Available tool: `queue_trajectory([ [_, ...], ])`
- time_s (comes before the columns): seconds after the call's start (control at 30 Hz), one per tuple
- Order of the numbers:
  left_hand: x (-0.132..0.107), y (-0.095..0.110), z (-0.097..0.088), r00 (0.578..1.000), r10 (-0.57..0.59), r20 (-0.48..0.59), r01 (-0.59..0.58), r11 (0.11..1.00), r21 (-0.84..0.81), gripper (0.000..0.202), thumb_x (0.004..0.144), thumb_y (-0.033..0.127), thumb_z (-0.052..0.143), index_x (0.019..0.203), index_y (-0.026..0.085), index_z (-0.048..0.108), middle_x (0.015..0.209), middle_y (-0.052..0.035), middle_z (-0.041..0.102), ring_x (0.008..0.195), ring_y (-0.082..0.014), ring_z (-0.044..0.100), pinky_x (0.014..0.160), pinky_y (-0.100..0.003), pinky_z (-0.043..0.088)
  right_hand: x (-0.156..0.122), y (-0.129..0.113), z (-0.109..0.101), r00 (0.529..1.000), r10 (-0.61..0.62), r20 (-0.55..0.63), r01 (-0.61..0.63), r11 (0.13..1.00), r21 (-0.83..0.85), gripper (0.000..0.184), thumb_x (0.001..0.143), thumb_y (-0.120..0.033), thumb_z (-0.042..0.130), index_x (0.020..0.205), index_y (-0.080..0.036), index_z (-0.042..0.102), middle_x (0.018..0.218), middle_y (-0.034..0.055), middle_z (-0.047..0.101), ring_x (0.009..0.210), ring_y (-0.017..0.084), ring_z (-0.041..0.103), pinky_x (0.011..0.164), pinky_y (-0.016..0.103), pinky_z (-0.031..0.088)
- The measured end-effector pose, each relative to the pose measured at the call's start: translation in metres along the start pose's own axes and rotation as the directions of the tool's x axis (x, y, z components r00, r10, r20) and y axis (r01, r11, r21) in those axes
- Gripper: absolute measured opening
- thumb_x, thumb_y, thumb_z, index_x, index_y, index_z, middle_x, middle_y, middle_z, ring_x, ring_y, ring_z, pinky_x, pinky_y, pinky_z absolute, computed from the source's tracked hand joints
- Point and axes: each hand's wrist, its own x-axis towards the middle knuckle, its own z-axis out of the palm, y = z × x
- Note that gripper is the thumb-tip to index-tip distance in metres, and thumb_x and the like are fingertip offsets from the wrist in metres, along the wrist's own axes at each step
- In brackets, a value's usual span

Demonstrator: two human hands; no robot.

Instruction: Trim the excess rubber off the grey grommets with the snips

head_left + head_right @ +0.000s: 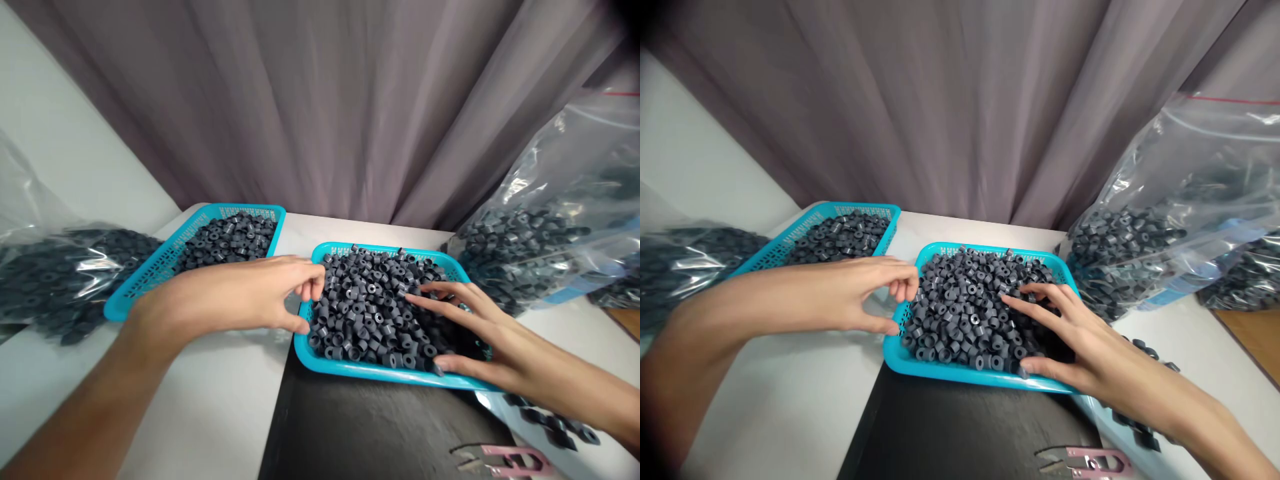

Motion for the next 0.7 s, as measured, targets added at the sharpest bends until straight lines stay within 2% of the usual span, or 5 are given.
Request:
queue_trajectory([
  [0.17,0.009,0.015,0.020,1.000,0.024,-0.007,-0.023,0.996,0.087,0.055,0.069,0.045,0.082,0.118,0.025,0.065,0.125,-0.0073,0.066,0.121,-0.0339,0.058,0.092,-0.035,0.043,0.003,-0.006,0.001,0.999,0.031,0.030,-0.031,0.999,0.012,0.069,0.096,-0.051,0.060,0.157,-0.048,0.027,0.158,0.0055,0.032,0.146,0.035,0.036,0.115,0.056,0.041],
  [0.3,0.015,0.025,0.042,0.994,0.076,-0.083,-0.055,0.970,0.237,0.080,0.078,0.056,0.073,0.145,0.022,0.049,0.144,-0.0183,0.056,0.137,-0.0434,0.046,0.103,-0.049,0.041,0.005,-0.004,0.006,1.000,0.016,0.021,-0.016,0.999,0.033,0.064,0.098,-0.048,0.057,0.156,-0.047,0.030,0.152,0.0069,0.034,0.141,0.031,0.041,0.112,0.050,0.046],
  [0.5,0.022,0.031,0.059,0.968,0.184,-0.171,-0.117,0.932,0.342,0.044,0.089,0.034,0.065,0.130,0.020,0.058,0.129,-0.0137,0.064,0.122,-0.0376,0.060,0.095,-0.043,0.046,0.006,-0.005,0.010,0.999,-0.021,-0.040,0.025,0.994,0.103,0.048,0.105,-0.036,0.046,0.152,-0.041,0.039,0.140,0.0075,0.041,0.130,0.023,0.048,0.112,0.041,0.044],
  [0.6,0.026,0.030,0.057,0.965,0.191,-0.178,-0.136,0.950,0.281,0.030,0.088,0.025,0.062,0.118,0.024,0.062,0.115,-0.0061,0.066,0.100,-0.0274,0.067,0.079,-0.034,0.047,0.007,-0.008,0.007,0.995,-0.034,-0.093,0.049,0.985,0.168,0.039,0.106,-0.032,0.044,0.145,-0.037,0.047,0.130,0.0067,0.047,0.123,0.020,0.052,0.108,0.036,0.044],
  [0.7,0.030,0.023,0.049,0.977,0.153,-0.147,-0.130,0.979,0.157,0.021,0.086,0.022,0.060,0.106,0.027,0.063,0.100,-0.0002,0.064,0.080,-0.0192,0.064,0.065,-0.028,0.044,0.010,-0.006,0.004,0.988,-0.015,-0.153,0.053,0.966,0.252,0.028,0.105,-0.032,0.047,0.131,-0.034,0.058,0.122,0.0054,0.051,0.116,0.019,0.054,0.104,0.034,0.044],
])
